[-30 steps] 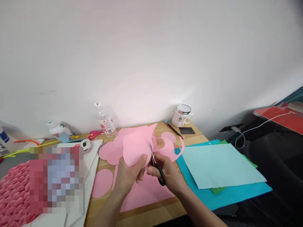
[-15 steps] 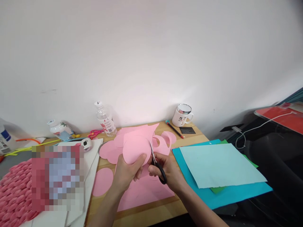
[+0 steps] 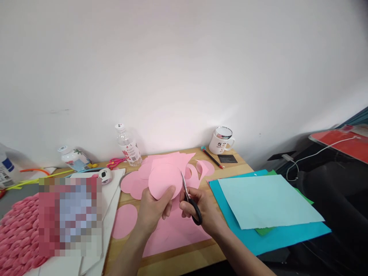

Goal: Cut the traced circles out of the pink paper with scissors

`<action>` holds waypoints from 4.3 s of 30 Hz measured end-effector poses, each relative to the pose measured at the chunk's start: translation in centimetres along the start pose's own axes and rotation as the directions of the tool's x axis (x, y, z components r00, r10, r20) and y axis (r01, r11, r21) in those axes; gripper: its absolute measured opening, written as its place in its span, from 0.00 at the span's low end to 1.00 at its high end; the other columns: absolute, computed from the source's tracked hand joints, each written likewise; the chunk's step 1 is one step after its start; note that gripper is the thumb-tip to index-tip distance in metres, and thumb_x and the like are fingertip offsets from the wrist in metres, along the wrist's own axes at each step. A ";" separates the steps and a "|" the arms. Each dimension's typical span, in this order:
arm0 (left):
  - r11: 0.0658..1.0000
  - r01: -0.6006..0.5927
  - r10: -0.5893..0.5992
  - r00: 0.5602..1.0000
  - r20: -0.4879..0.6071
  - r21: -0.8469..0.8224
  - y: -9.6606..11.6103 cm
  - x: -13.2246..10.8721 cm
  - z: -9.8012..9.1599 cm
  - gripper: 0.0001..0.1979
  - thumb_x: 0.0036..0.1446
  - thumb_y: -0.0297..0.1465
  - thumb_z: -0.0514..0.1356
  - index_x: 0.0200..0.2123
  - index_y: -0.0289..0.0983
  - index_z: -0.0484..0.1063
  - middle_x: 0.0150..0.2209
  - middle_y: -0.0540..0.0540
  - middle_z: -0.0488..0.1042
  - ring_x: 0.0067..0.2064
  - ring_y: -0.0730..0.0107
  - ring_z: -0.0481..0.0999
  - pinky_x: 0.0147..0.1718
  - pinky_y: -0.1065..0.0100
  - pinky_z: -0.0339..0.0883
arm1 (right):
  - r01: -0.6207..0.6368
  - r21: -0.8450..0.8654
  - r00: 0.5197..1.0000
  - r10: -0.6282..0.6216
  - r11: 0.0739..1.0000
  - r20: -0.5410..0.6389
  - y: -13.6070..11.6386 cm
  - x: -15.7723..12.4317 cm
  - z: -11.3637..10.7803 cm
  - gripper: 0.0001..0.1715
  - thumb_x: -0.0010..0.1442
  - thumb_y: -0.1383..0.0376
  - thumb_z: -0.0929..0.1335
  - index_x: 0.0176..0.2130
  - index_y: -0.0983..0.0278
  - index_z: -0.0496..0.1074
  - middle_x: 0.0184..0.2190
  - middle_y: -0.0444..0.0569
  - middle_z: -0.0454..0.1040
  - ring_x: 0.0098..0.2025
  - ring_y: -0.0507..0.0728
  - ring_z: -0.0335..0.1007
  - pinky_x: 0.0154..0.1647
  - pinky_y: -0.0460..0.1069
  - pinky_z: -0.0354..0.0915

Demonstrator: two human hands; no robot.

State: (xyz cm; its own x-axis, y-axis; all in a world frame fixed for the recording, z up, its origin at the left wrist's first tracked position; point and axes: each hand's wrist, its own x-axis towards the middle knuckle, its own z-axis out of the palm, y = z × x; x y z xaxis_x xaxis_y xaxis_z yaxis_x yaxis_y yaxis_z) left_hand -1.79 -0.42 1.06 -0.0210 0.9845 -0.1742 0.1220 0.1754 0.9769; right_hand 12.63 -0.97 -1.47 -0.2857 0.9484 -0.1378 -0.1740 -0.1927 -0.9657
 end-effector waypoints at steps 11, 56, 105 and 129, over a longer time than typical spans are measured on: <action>0.998 0.049 -0.050 0.997 -0.054 -0.027 -0.9 -0.3 1.3 0.21 0.48 0.41 0.61 0.11 0.36 0.63 0.06 0.54 0.57 0.10 0.80 0.53 0.11 0.73 0.47 | 0.114 0.099 0.989 -0.122 0.989 0.081 0.1 0.1 0.6 0.23 0.45 0.50 0.75 0.28 0.64 0.67 0.20 0.43 0.69 0.24 0.53 0.63 0.28 0.48 0.60; 0.998 0.044 -0.040 0.995 -0.090 0.041 0.3 -0.1 0.3 0.21 0.43 0.40 0.63 0.09 0.39 0.59 0.07 0.55 0.54 0.12 0.79 0.54 0.14 0.71 0.47 | 0.003 0.018 1.000 -0.003 1.000 0.010 -0.3 0.2 0.0 0.25 0.40 0.52 0.77 0.25 0.64 0.64 0.16 0.38 0.61 0.21 0.48 0.55 0.24 0.46 0.54; 0.997 0.077 -0.075 0.992 -0.096 0.017 1.0 0.0 1.3 0.16 0.40 0.40 0.63 0.15 0.37 0.62 0.09 0.57 0.55 0.13 0.79 0.54 0.12 0.73 0.46 | 0.094 0.055 0.994 -0.096 0.994 0.042 -0.4 0.3 -0.3 0.26 0.41 0.51 0.77 0.26 0.64 0.64 0.20 0.38 0.56 0.23 0.48 0.46 0.23 0.45 0.44; 0.999 -0.005 0.008 0.998 -0.070 0.038 0.4 -0.1 1.0 0.23 0.48 0.41 0.59 0.09 0.38 0.56 0.07 0.55 0.54 0.12 0.80 0.53 0.13 0.73 0.48 | 0.027 0.032 1.000 -0.027 0.999 0.004 -0.3 0.2 0.3 0.27 0.39 0.48 0.76 0.23 0.64 0.64 0.15 0.39 0.62 0.19 0.49 0.58 0.22 0.45 0.56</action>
State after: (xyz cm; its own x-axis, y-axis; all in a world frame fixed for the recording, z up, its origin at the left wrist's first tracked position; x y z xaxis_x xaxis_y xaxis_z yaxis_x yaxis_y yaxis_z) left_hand -0.70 -0.46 1.39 -0.0890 0.9835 -0.1575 0.1599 0.1702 0.9723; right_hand 12.39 -0.83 -1.11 -0.2842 0.9523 -0.1111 -0.2115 -0.1753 -0.9615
